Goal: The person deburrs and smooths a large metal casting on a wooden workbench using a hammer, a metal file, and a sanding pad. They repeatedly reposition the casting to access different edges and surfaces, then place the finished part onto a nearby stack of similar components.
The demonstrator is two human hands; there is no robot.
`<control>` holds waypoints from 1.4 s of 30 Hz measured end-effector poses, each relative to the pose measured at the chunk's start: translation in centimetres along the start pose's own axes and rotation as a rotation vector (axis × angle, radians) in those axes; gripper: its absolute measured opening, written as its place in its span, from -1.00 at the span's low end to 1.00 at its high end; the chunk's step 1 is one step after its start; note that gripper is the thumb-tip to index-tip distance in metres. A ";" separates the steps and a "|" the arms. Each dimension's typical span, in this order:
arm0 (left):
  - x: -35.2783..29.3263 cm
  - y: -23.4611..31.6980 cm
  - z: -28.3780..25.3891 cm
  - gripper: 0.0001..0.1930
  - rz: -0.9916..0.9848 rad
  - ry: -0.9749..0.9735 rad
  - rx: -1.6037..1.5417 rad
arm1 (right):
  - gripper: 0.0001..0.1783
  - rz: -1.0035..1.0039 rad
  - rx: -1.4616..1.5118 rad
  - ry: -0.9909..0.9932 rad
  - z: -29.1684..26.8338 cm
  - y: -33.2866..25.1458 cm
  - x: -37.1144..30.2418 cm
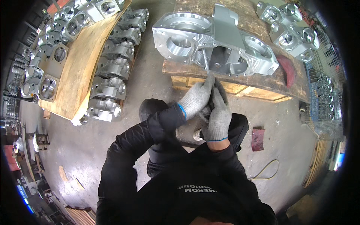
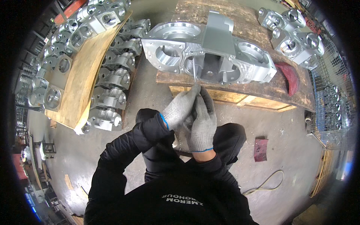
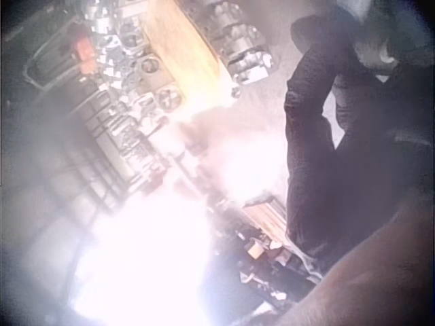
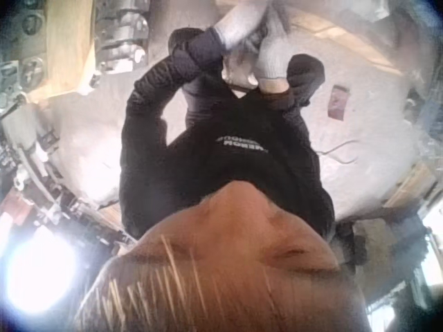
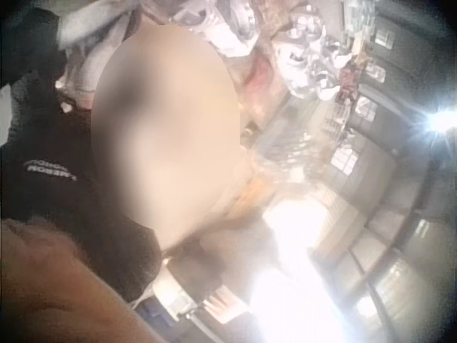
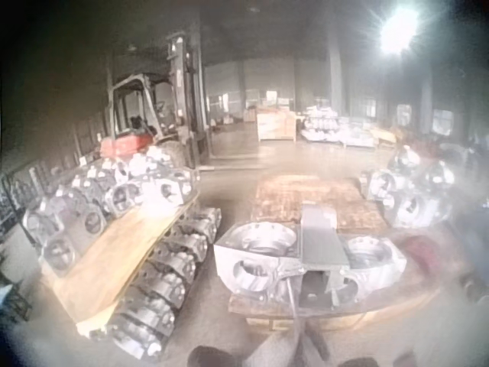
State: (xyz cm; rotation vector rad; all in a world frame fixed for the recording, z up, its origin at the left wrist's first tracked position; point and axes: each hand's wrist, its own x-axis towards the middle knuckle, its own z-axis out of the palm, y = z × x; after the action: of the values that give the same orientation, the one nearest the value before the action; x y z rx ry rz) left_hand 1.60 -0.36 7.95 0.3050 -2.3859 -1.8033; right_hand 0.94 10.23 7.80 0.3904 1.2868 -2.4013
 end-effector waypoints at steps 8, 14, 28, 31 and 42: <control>-0.3 -0.9 -0.3 -0.36 -0.311 -0.123 -0.148 | -0.60 0.098 -0.012 0.050 1.3 -0.7 -1.2; 1.1 -1.2 0.8 -0.25 -0.501 -0.013 -0.565 | -0.54 0.077 -0.190 -0.177 -1.6 0.3 2.1; 8.7 3.3 -13.1 -0.66 0.977 0.644 1.032 | -0.44 -0.282 -1.186 -0.485 -0.4 -5.6 2.5; 11.6 2.8 -12.6 -0.40 0.319 0.420 1.239 | -0.48 -0.472 -1.105 -0.543 -0.3 -5.5 3.9; 13.1 -0.1 -12.4 -0.28 0.564 0.831 1.134 | -0.53 -0.075 -0.863 -0.650 -2.2 -5.3 7.3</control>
State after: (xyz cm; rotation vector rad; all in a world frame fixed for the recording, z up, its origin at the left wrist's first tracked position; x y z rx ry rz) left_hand -8.32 -15.14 11.09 0.3245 -2.1858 0.0684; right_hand -7.81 13.20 7.44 -0.6304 1.8000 -1.5532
